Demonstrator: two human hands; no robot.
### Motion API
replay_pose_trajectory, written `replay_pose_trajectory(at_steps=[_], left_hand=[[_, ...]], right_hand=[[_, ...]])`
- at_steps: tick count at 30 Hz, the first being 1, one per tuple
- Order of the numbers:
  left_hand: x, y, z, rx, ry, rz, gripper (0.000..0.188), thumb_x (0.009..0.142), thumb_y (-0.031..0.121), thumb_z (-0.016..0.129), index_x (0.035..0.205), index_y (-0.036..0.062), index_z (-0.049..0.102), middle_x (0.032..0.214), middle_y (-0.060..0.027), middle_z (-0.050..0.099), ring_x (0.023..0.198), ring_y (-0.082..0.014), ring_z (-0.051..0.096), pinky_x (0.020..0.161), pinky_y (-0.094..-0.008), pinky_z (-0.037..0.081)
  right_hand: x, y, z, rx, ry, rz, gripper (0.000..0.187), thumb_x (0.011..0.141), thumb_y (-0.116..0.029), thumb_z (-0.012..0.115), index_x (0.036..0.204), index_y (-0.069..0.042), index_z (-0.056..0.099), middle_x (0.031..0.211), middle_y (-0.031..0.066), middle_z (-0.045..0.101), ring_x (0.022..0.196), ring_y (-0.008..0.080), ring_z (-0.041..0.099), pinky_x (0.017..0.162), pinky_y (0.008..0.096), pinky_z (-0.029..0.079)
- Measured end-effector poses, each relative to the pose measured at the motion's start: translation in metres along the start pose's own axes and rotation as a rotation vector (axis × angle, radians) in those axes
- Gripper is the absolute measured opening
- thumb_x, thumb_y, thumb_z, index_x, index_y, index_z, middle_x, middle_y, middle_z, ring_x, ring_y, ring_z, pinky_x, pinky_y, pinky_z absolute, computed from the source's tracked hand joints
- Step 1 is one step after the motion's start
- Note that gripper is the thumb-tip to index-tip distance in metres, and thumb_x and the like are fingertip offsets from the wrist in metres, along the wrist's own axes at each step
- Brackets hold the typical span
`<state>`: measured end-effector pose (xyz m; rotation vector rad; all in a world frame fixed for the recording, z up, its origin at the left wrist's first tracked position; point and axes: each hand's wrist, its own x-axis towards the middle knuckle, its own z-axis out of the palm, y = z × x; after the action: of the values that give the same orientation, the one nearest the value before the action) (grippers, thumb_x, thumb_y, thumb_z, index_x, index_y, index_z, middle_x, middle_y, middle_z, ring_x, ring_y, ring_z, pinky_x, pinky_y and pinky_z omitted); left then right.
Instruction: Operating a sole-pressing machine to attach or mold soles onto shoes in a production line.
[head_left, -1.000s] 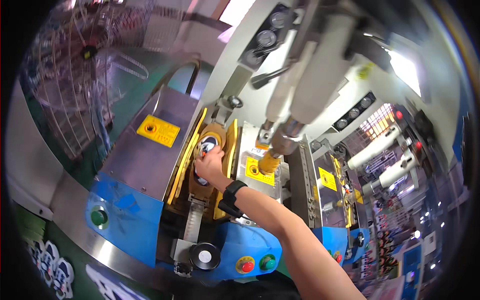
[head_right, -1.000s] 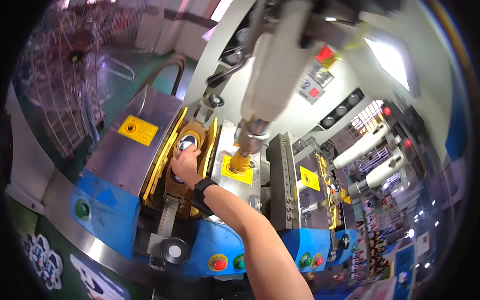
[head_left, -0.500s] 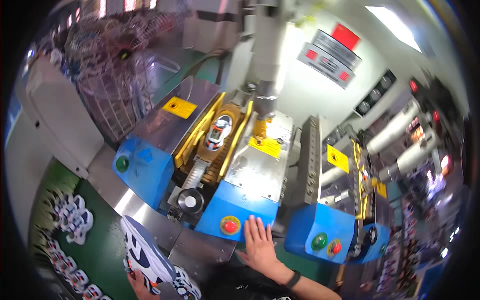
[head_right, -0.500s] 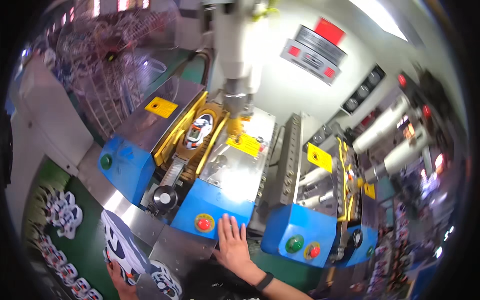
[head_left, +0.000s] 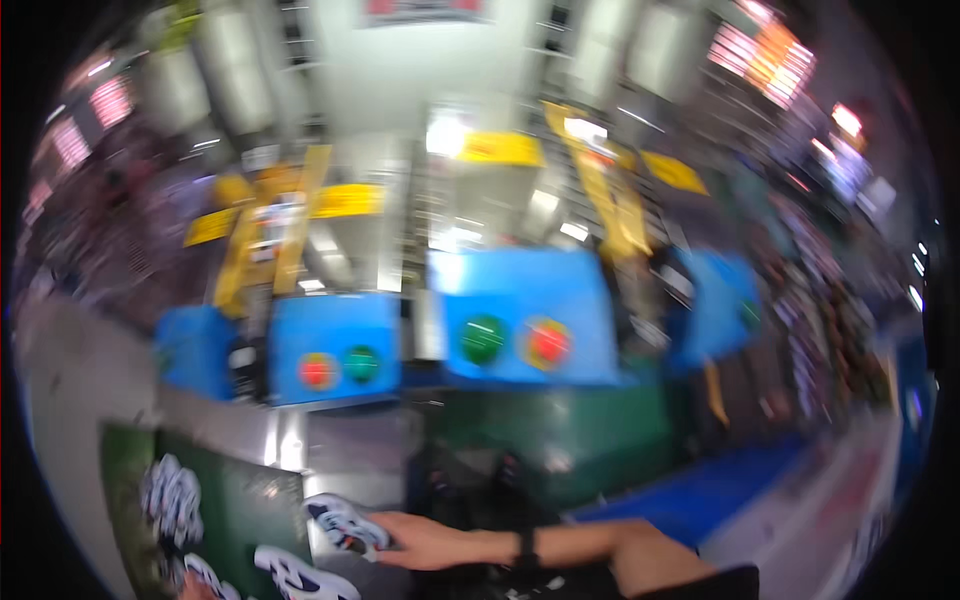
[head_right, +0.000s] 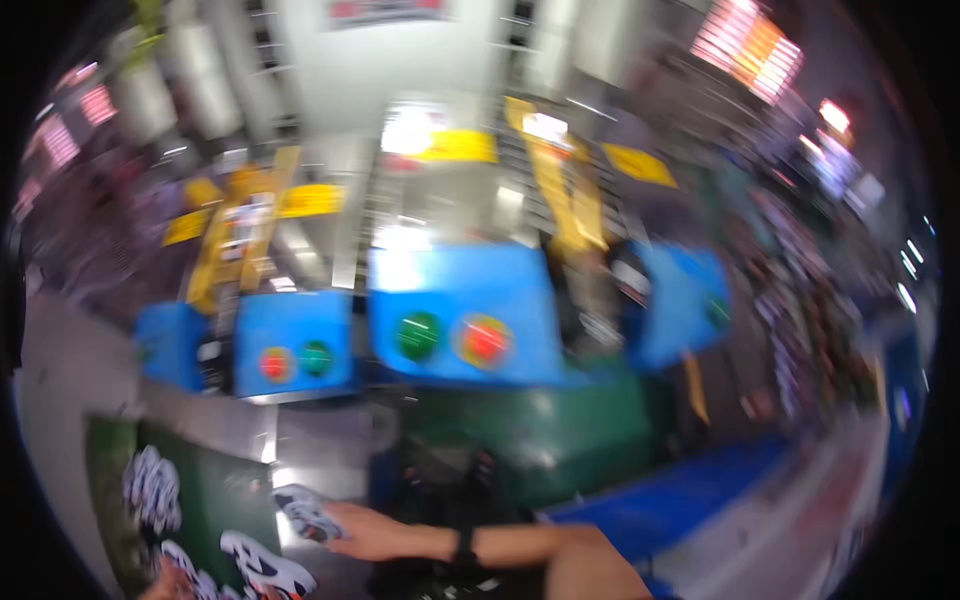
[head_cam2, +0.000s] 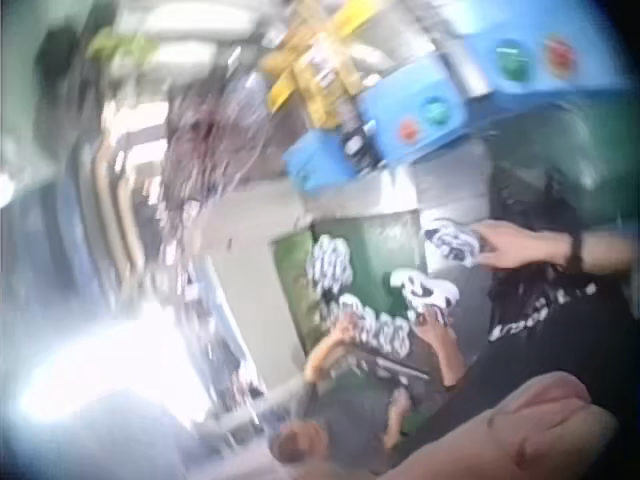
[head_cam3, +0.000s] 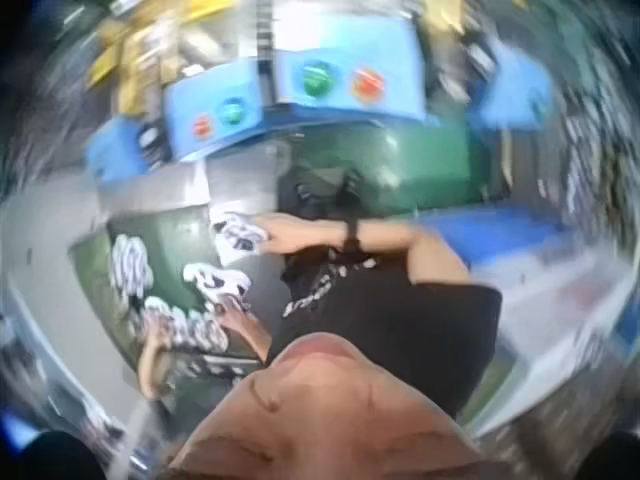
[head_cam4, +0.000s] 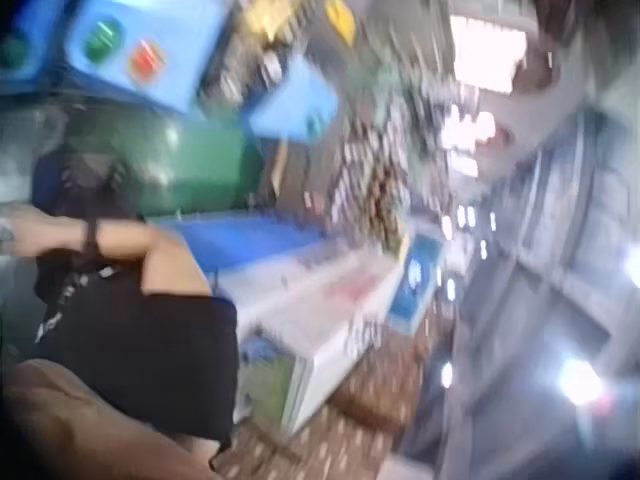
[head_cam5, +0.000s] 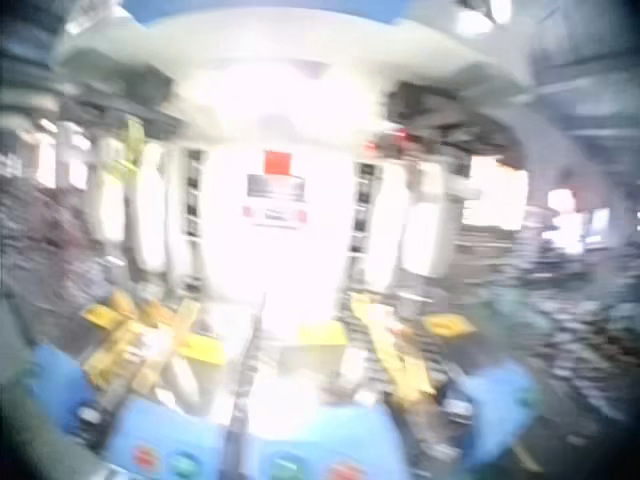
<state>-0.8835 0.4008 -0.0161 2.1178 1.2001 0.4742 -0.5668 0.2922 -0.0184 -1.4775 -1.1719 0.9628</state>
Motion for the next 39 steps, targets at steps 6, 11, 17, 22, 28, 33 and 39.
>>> replay_pose_trajectory(at_steps=[6,11,17,22,28,33,39], left_hand=[[0.083,-0.062,0.067,-0.302,-0.755,0.174,0.051,0.083,0.012,0.062,0.129,-0.0025,0.043,0.116,-0.0163,0.057,0.102,-0.025,0.057,0.081,-0.0356,0.048],[0.036,-0.084,0.082,-0.523,-1.041,0.094,0.058,0.08,0.012,0.065,0.131,-0.0015,0.041,0.118,-0.0156,0.055,0.105,-0.0248,0.055,0.085,-0.0355,0.046],[0.054,-0.022,0.125,-0.745,-1.344,0.177,0.065,0.076,0.012,0.067,0.133,-0.0003,0.038,0.121,-0.0148,0.053,0.109,-0.0247,0.054,0.089,-0.0354,0.045],[0.04,0.062,0.118,-0.77,-1.561,0.236,0.072,0.073,0.012,0.069,0.135,0.0007,0.036,0.124,-0.0141,0.051,0.112,-0.0246,0.052,0.092,-0.0353,0.043],[-0.068,0.176,0.13,-0.748,-1.834,0.202,0.079,0.069,0.012,0.072,0.138,0.0019,0.033,0.127,-0.0133,0.049,0.116,-0.0244,0.05,0.096,-0.0352,0.042],[-0.206,0.271,0.12,-0.436,-2.232,0.046,0.091,0.066,0.001,0.077,0.14,0.0014,0.024,0.127,-0.0121,0.048,0.117,-0.0192,0.048,0.102,-0.0336,0.037],[-0.405,0.297,0.141,-0.194,-2.043,0.693,0.077,0.074,0.011,0.07,0.134,-0.0062,0.025,0.113,-0.0165,0.055,0.102,-0.02,0.056,0.09,-0.0303,0.045]], right_hand=[[0.056,0.034,0.084,-0.276,0.037,0.5,0.108,0.061,-0.034,0.077,0.142,0.005,0.017,0.139,0.0408,0.019,0.128,0.0463,0.031,0.102,0.0459,0.035],[0.051,0.126,0.184,-0.437,0.498,0.332,0.074,0.067,-0.008,0.068,0.131,0.006,0.035,0.115,0.0291,0.049,0.108,0.0436,0.049,0.08,0.0518,0.044],[0.017,0.073,0.129,0.322,0.422,0.458,0.057,0.062,-0.013,0.071,0.114,0.002,0.051,0.094,0.0172,0.063,0.087,0.0265,0.062,0.076,0.0352,0.05],[-0.134,-0.042,0.086,0.682,0.761,0.35,0.057,0.073,-0.016,0.072,0.123,-0.007,0.047,0.097,0.0046,0.062,0.086,0.0123,0.058,0.074,0.0267,0.049],[-0.357,-0.133,0.112,0.352,1.414,0.222,0.07,0.072,-0.015,0.079,0.131,-0.005,0.042,0.1,0.0007,0.056,0.08,0.0066,0.052,0.065,0.0216,0.046],[-0.523,-0.202,0.262,0.33,2.018,0.376,0.07,0.066,-0.007,0.079,0.127,0.0,0.044,0.104,0.006,0.06,0.091,0.0122,0.058,0.078,0.0263,0.049],[-0.603,-0.137,0.367,-0.357,2.691,1.314,0.058,0.078,-0.006,0.064,0.129,0.003,0.04,0.119,0.0167,0.054,0.109,0.0262,0.054,0.094,0.0351,0.041]])
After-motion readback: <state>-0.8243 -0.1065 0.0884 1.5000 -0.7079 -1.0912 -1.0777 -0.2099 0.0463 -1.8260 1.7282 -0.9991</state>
